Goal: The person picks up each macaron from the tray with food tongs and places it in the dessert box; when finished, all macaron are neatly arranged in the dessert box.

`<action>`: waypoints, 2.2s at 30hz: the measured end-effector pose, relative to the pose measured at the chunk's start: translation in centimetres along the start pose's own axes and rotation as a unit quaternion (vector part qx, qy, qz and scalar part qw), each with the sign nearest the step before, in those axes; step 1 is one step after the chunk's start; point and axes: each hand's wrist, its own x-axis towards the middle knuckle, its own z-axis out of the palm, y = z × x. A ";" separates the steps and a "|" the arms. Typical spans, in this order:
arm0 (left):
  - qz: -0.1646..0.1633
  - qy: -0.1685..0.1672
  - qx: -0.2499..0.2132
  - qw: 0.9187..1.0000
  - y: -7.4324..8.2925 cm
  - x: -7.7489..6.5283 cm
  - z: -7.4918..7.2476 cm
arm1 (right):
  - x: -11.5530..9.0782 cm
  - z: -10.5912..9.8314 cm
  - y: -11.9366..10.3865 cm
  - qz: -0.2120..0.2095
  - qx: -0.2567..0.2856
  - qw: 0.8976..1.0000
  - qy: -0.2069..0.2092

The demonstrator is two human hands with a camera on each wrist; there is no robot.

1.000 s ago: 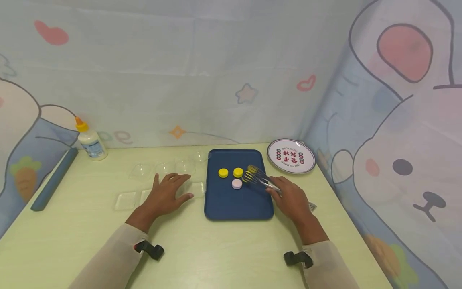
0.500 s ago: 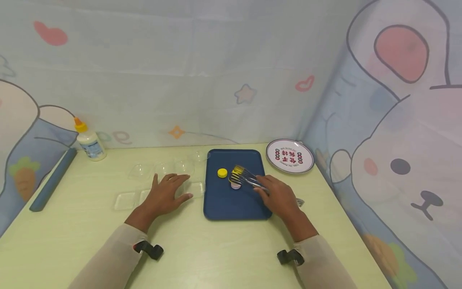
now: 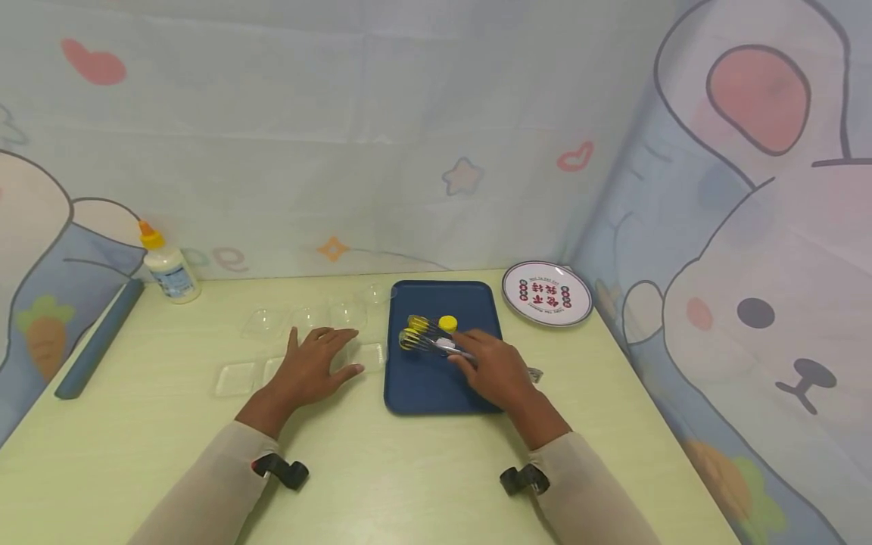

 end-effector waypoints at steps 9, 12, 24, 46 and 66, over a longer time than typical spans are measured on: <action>-0.001 -0.005 0.002 1.000 0.2 0.0 -0.2 | 1.2 1.0 -2.0 -0.032 0.010 0.999 0.015; -0.003 -0.006 0.007 1.000 0.2 0.0 -0.1 | 1.4 1.2 -2.5 -0.035 0.006 0.999 0.011; -0.006 -0.008 0.007 1.000 0.1 0.1 -0.1 | 2.4 2.3 -4.0 -0.032 0.001 0.999 -0.015; -0.008 -0.007 0.005 1.000 0.1 0.0 0.0 | 3.8 2.0 -5.9 -0.066 -0.082 0.993 -0.062; -0.006 -0.001 0.003 1.000 -0.1 0.0 0.1 | 4.3 1.1 -6.6 -0.060 -0.102 0.990 -0.081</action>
